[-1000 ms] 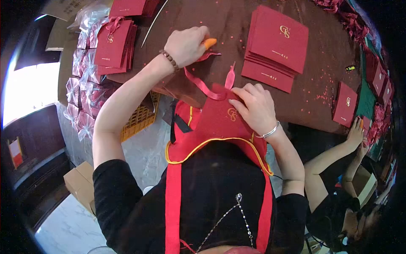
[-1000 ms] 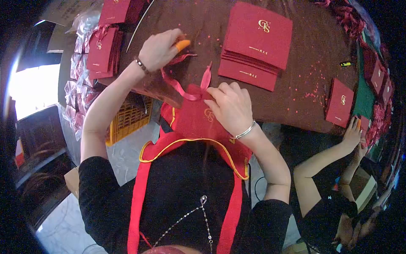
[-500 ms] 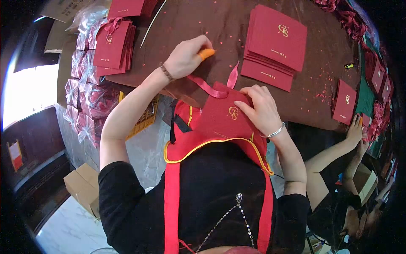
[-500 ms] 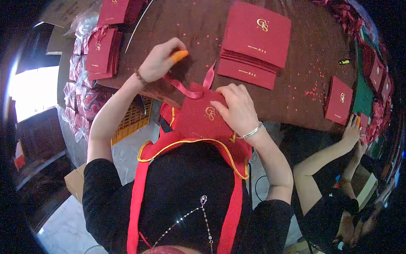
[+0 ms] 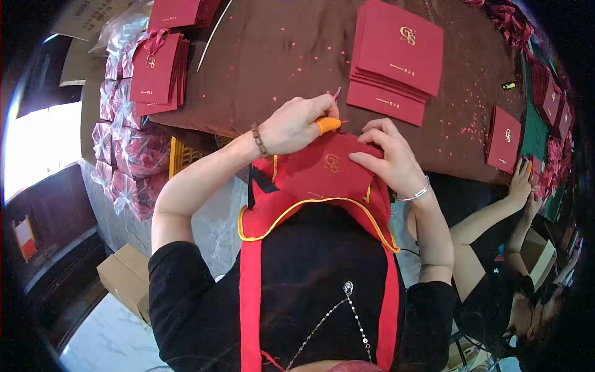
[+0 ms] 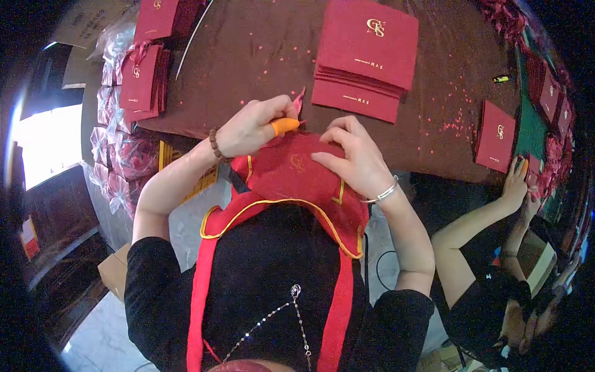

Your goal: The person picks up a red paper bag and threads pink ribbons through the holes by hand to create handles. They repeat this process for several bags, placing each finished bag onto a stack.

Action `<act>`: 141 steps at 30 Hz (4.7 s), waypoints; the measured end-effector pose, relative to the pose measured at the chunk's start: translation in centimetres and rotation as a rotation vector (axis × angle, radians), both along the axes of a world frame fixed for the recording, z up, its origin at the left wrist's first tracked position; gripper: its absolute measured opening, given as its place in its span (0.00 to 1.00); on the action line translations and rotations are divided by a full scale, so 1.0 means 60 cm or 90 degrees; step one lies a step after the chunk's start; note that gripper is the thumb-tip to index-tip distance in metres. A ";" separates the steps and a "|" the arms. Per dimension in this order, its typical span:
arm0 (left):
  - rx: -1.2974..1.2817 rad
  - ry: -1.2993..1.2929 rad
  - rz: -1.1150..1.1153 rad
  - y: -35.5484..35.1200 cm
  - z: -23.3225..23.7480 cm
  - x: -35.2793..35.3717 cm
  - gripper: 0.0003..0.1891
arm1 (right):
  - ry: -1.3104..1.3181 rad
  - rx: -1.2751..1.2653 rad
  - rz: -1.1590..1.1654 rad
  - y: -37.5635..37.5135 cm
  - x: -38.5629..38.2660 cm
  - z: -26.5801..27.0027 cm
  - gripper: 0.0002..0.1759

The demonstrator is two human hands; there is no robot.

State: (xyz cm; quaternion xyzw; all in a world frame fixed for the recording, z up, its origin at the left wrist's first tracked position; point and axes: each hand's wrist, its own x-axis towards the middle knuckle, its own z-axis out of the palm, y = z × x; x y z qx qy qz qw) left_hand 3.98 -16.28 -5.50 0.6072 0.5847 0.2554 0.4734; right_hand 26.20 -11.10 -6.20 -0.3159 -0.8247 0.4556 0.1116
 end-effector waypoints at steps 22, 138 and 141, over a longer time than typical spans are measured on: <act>0.256 0.151 0.072 -0.014 -0.004 0.028 0.04 | -0.024 -0.237 -0.111 -0.023 0.033 -0.041 0.13; -0.110 0.054 -0.206 0.036 0.022 0.024 0.08 | 0.089 -0.159 -0.041 -0.050 -0.005 -0.001 0.09; -0.119 -0.146 -0.100 0.042 -0.016 0.013 0.08 | 0.145 -0.098 0.007 -0.051 0.000 0.000 0.09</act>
